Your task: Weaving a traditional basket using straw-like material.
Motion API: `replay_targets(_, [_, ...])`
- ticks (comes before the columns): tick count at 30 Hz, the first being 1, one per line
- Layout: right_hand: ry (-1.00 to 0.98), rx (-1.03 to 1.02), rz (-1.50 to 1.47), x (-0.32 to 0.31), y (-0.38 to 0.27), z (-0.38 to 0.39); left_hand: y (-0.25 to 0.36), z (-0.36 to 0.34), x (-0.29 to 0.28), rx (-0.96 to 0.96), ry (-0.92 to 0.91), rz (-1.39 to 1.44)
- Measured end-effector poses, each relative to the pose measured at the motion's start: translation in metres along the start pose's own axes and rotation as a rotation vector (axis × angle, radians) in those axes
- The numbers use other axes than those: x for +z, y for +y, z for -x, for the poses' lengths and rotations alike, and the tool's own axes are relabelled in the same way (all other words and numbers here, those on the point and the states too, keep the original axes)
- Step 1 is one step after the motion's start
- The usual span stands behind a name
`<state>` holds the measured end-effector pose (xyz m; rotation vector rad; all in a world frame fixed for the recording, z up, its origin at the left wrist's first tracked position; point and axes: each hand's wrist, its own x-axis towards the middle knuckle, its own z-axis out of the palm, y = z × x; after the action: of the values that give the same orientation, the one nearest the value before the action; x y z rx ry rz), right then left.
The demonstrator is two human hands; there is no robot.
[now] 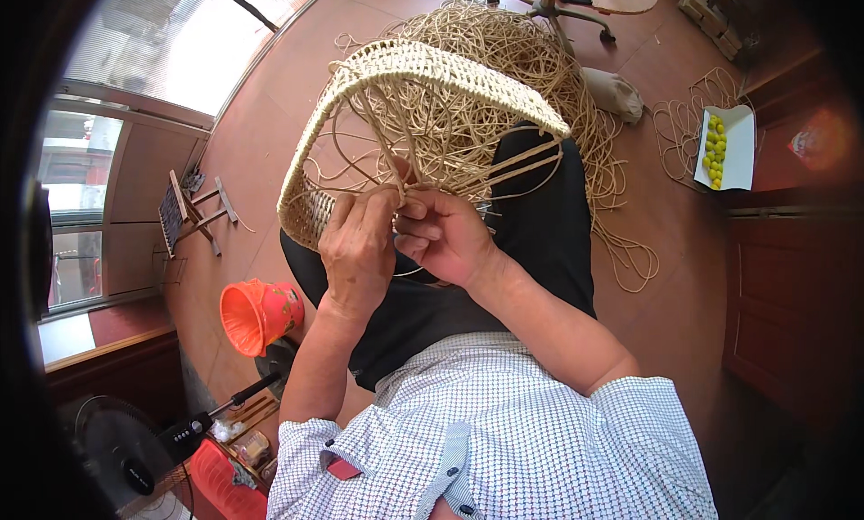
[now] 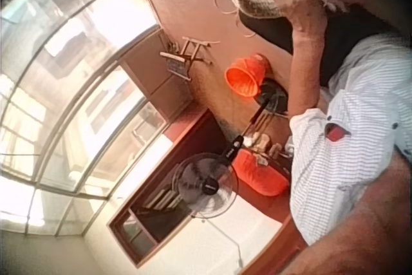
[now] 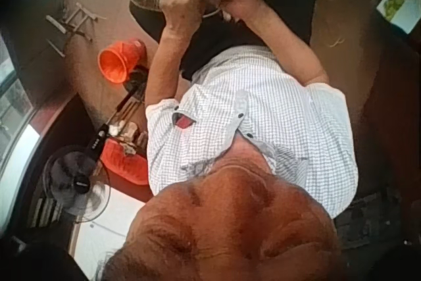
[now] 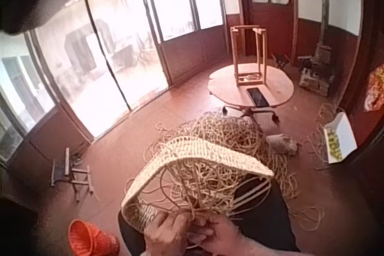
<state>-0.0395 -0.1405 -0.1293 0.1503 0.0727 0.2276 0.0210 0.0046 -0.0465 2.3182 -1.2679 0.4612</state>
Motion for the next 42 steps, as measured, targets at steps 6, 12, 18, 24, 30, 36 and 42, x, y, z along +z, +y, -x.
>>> replay_targets(6, [0.002, 0.0, -0.071, -0.014, 0.007, -0.006, 0.0, -0.001, -0.003, -0.005, 0.012, 0.055])
replay_targets(12, [0.119, -0.031, -0.081, 0.0, 0.014, 0.001, 0.0, 0.001, 0.003, -0.098, 0.061, 0.19])
replay_targets(18, [0.314, 0.104, 0.27, -0.018, 0.034, 0.053, 0.02, 0.028, 0.01, -0.507, 0.186, 0.521])
replay_targets(24, [0.558, 0.42, 0.904, -0.023, 0.023, 0.124, 0.049, 0.035, 0.028, -1.068, 0.094, 1.322])
replay_targets(30, [0.58, 0.507, 1.111, -0.006, 0.006, 0.158, 0.042, 0.036, 0.044, -0.752, 0.035, 0.628])
replay_targets(36, [0.599, 0.847, 1.036, 0.023, -0.055, 0.226, 0.037, 0.042, 0.043, -0.509, 0.006, 0.261])
replay_targets(42, [1.17, 1.343, 1.847, 0.016, -0.161, 0.33, 0.03, 0.048, 0.043, -0.423, 0.014, 0.175])
